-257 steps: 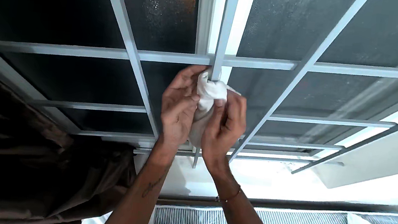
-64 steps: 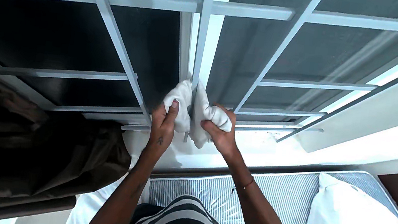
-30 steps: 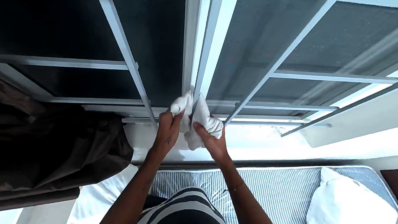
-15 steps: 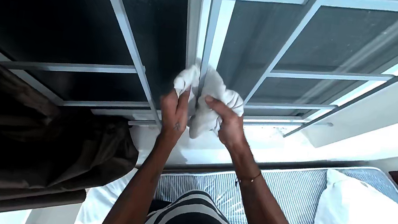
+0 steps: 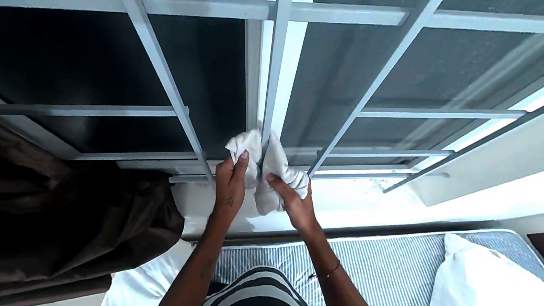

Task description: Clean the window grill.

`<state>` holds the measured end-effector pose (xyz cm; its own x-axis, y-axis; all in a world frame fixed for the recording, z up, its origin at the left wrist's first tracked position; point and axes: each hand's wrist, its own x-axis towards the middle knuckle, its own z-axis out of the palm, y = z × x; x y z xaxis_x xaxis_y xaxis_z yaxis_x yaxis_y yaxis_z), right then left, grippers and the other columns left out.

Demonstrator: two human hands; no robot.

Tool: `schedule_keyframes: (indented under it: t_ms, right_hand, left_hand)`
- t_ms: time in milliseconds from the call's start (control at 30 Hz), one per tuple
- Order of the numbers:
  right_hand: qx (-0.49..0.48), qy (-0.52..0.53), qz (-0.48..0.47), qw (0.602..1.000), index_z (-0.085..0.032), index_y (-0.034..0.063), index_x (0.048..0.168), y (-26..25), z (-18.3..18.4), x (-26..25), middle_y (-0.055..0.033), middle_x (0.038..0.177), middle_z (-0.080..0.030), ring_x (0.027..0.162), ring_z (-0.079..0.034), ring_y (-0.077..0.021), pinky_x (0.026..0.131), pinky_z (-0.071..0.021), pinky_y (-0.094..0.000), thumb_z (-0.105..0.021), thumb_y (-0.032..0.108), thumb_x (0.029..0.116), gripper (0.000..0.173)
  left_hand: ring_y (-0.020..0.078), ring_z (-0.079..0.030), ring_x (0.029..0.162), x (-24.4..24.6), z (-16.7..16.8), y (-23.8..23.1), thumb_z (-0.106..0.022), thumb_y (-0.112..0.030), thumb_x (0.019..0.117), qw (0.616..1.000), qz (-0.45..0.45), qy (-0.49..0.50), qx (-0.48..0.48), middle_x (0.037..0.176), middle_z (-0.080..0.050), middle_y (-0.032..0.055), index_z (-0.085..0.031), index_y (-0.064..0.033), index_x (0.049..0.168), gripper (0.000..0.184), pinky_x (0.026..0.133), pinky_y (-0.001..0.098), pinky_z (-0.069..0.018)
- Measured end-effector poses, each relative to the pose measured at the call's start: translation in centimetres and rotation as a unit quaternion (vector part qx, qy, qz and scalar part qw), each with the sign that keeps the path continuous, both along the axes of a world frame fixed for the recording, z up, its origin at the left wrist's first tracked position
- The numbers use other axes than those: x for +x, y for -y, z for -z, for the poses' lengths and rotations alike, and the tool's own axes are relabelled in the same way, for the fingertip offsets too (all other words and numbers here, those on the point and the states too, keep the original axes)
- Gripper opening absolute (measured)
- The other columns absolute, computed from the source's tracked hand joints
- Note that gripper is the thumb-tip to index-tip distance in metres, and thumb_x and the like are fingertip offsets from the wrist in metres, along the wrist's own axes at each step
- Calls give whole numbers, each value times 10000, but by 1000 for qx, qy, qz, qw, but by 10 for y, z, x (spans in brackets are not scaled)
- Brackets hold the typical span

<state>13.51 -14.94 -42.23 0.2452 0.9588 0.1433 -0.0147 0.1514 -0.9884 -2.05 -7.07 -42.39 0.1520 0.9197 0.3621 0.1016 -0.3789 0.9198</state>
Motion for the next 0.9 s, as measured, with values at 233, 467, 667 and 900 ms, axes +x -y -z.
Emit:
schedule_keyframes:
  t_ms: [233, 467, 667, 900]
  right_hand:
    - [158, -56, -38, 985, -662, 114, 1154, -19, -82, -2, 35, 982, -717, 866, -690, -33, 780, -592, -205, -643, 89, 982, 174]
    - [-12, 136, 6, 991, -686, 122, 1143, -22, 23, 2, -29, 945, -717, 827, -693, -125, 738, -596, -364, -715, 203, 952, 209]
    - [33, 178, 82, 980, -618, 80, 1387, -31, 86, -29, -98, 1087, -743, 892, -725, -168, 776, -607, -418, -697, 162, 922, 478]
    - [-4, 32, 37, 999, -712, 128, 939, -4, 68, 7, 15, 836, -705, 743, -674, -74, 674, -576, -273, -665, 153, 976, 64]
  left_hand:
    - [30, -682, 854, 26, -78, -30, -454, -167, 1088, 981, 12, 157, 115, 875, -693, -42, -661, -52, 995, 255, 804, 274, -592]
    - [232, -691, 983, -7, 19, -4, -425, -395, 1104, 992, 44, -108, -41, 1105, -696, 145, -619, -31, 1264, 442, 877, 444, -573]
    - [203, -686, 999, 6, 66, 28, -440, -349, 1106, 991, 26, -107, -77, 1134, -686, 112, -563, -73, 1343, 384, 867, 417, -577]
    - [190, -583, 1312, -17, 71, 29, -555, -241, 1062, 999, 0, -34, -8, 1504, -540, 45, -424, -144, 1545, 509, 1069, 390, -528]
